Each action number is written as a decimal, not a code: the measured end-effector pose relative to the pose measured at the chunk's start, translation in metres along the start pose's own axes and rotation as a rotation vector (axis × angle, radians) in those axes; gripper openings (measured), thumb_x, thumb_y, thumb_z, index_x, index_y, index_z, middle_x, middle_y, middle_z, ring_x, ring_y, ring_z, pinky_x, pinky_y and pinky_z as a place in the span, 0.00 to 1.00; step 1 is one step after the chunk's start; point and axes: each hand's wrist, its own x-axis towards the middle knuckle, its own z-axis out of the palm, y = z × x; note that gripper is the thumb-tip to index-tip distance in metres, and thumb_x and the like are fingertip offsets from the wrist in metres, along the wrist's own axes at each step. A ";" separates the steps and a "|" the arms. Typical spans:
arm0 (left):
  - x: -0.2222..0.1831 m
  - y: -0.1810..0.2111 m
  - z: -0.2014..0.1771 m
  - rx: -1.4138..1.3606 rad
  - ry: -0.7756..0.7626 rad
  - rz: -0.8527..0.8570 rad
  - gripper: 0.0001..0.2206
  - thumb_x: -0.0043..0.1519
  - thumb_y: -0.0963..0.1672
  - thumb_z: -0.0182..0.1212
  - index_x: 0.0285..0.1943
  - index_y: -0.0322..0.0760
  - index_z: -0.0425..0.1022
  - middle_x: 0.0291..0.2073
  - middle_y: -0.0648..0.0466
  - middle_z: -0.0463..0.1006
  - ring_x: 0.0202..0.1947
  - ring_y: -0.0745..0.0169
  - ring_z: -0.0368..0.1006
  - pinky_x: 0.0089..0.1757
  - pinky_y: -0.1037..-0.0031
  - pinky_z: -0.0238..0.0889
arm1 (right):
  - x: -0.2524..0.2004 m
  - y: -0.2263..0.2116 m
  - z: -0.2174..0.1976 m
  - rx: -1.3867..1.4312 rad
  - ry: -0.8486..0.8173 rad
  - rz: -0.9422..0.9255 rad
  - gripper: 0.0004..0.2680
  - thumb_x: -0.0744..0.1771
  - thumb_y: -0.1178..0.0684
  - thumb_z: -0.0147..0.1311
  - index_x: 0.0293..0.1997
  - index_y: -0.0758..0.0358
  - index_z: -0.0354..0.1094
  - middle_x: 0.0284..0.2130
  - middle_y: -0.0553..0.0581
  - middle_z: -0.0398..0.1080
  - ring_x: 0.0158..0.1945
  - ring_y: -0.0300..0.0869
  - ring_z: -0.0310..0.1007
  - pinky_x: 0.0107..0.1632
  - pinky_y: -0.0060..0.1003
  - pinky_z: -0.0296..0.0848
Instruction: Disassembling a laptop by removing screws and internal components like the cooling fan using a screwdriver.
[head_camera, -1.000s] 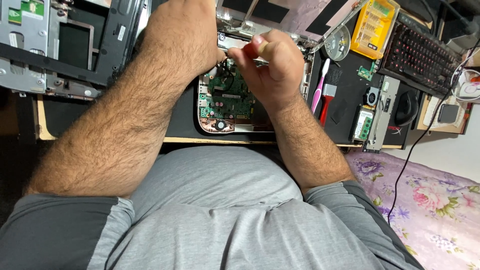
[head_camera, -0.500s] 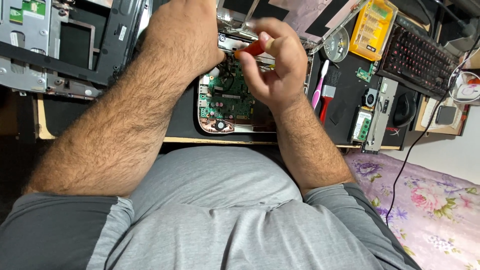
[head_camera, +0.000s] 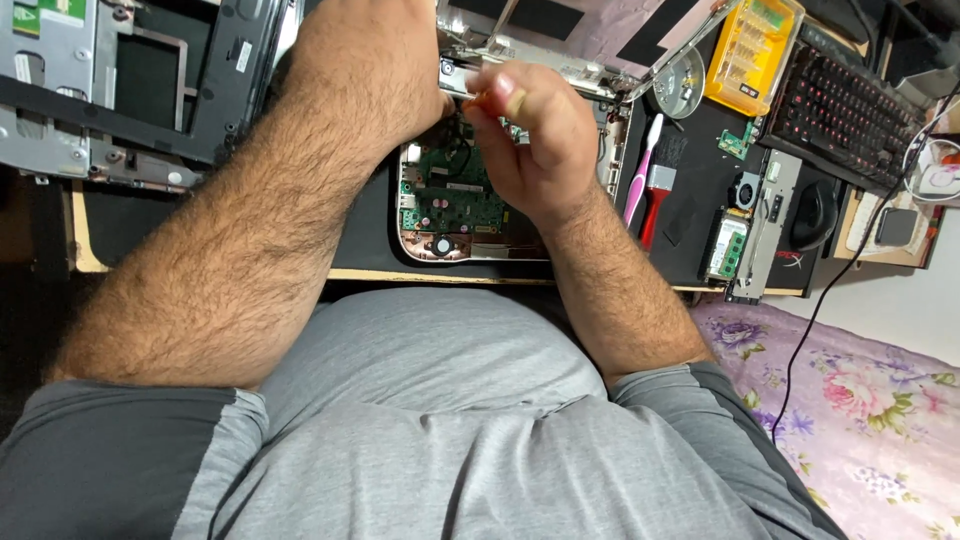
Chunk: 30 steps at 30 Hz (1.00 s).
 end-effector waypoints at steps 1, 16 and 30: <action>0.001 0.000 0.001 0.065 0.001 0.016 0.32 0.53 0.60 0.74 0.54 0.36 0.71 0.41 0.49 0.76 0.33 0.53 0.76 0.26 0.62 0.76 | 0.002 -0.001 0.002 -0.083 0.031 -0.040 0.15 0.69 0.68 0.59 0.56 0.59 0.56 0.36 0.62 0.74 0.34 0.49 0.77 0.34 0.44 0.78; 0.002 -0.001 0.005 0.060 0.053 0.036 0.31 0.53 0.58 0.73 0.55 0.36 0.71 0.43 0.49 0.75 0.34 0.52 0.77 0.26 0.63 0.77 | 0.005 0.004 -0.004 -0.062 0.109 0.050 0.07 0.71 0.60 0.59 0.51 0.64 0.63 0.35 0.60 0.73 0.35 0.47 0.77 0.37 0.39 0.80; 0.003 -0.001 0.007 0.039 0.087 0.026 0.35 0.49 0.59 0.76 0.56 0.38 0.68 0.42 0.48 0.76 0.34 0.51 0.78 0.26 0.62 0.76 | -0.020 0.023 -0.008 -0.172 0.020 0.061 0.25 0.69 0.63 0.71 0.65 0.49 0.53 0.37 0.56 0.67 0.34 0.44 0.76 0.35 0.39 0.75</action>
